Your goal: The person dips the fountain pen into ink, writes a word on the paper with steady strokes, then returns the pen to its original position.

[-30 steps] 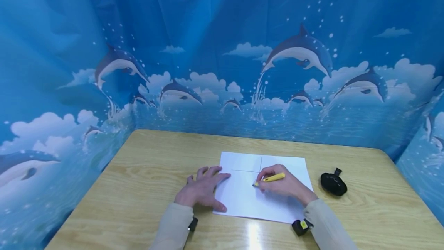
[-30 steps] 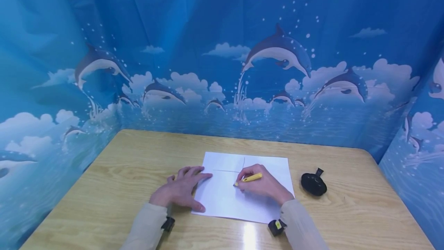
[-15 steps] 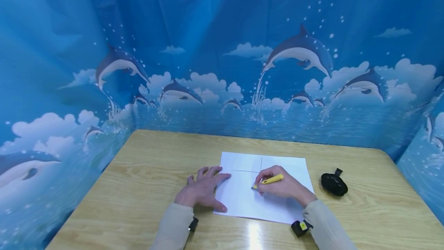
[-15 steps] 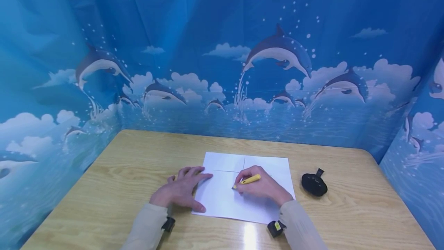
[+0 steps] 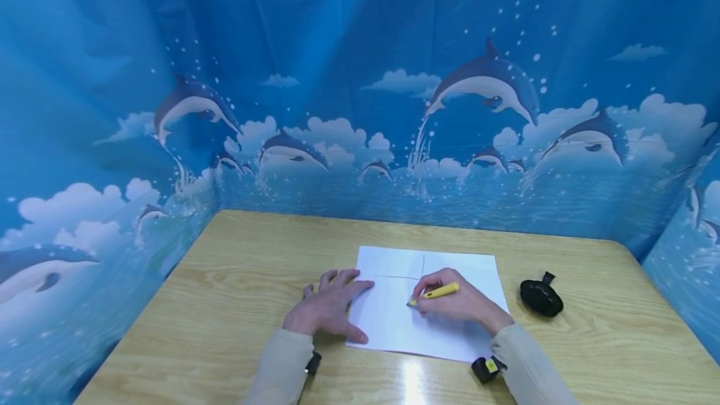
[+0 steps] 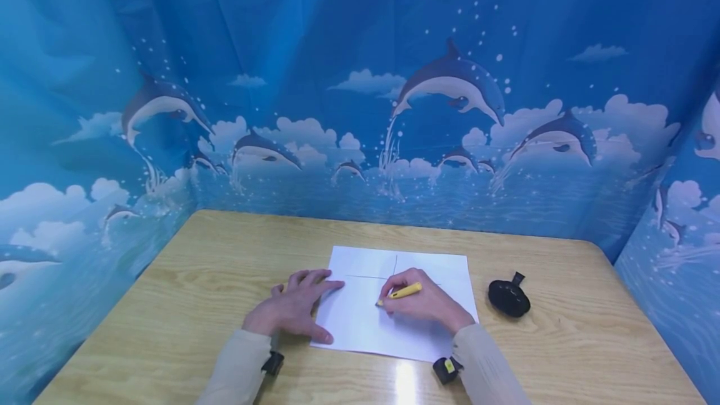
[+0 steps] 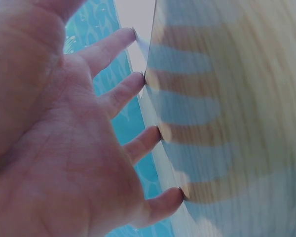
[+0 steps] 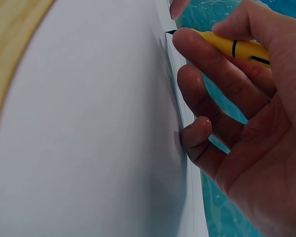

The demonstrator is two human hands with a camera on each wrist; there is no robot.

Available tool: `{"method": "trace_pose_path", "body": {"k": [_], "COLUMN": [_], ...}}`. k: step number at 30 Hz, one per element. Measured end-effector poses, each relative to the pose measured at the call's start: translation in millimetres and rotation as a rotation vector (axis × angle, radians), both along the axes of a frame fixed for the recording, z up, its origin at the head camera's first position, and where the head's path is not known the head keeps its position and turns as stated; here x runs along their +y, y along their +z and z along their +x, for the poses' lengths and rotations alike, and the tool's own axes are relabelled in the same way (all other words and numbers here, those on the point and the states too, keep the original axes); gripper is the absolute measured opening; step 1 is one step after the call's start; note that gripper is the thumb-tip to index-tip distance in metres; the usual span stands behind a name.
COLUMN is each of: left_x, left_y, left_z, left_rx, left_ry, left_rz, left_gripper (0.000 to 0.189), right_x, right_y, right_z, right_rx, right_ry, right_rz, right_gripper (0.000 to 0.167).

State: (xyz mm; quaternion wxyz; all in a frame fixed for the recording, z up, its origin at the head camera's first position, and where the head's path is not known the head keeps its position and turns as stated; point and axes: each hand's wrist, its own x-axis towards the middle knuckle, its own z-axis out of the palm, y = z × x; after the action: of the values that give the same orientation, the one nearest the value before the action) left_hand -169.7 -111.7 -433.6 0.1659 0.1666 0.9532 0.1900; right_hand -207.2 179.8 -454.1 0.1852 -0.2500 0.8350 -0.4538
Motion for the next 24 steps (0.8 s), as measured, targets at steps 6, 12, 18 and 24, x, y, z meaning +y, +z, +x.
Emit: {"method": "trace_pose_path", "body": {"k": [6,12,18,24], "left_x": [0.1,0.6,1.0,1.2], "left_y": [0.4,0.7,1.0,1.6], "left_z": [0.6,0.5,0.4,0.8], "left_rx": [0.000,0.007,0.008,0.005], "left_ry": [0.003,0.004,0.006,0.009], "left_rz": [0.000,0.000,-0.013,-0.009], "left_gripper": [0.098,0.097,0.097,0.098], "right_x": [-1.7,-4.7,-7.9,-11.9], "right_y": [0.2,1.1,2.9,3.8], "right_z": [1.0,2.4,4.9,7.9], "right_rx": [-0.016,-0.019,-0.033,-0.032], "right_ry": [0.016,0.035,0.052,0.083], "right_rz": [-0.019,-0.014,-0.021,-0.044], "right_gripper": [0.011,0.009,0.010,0.009]}}
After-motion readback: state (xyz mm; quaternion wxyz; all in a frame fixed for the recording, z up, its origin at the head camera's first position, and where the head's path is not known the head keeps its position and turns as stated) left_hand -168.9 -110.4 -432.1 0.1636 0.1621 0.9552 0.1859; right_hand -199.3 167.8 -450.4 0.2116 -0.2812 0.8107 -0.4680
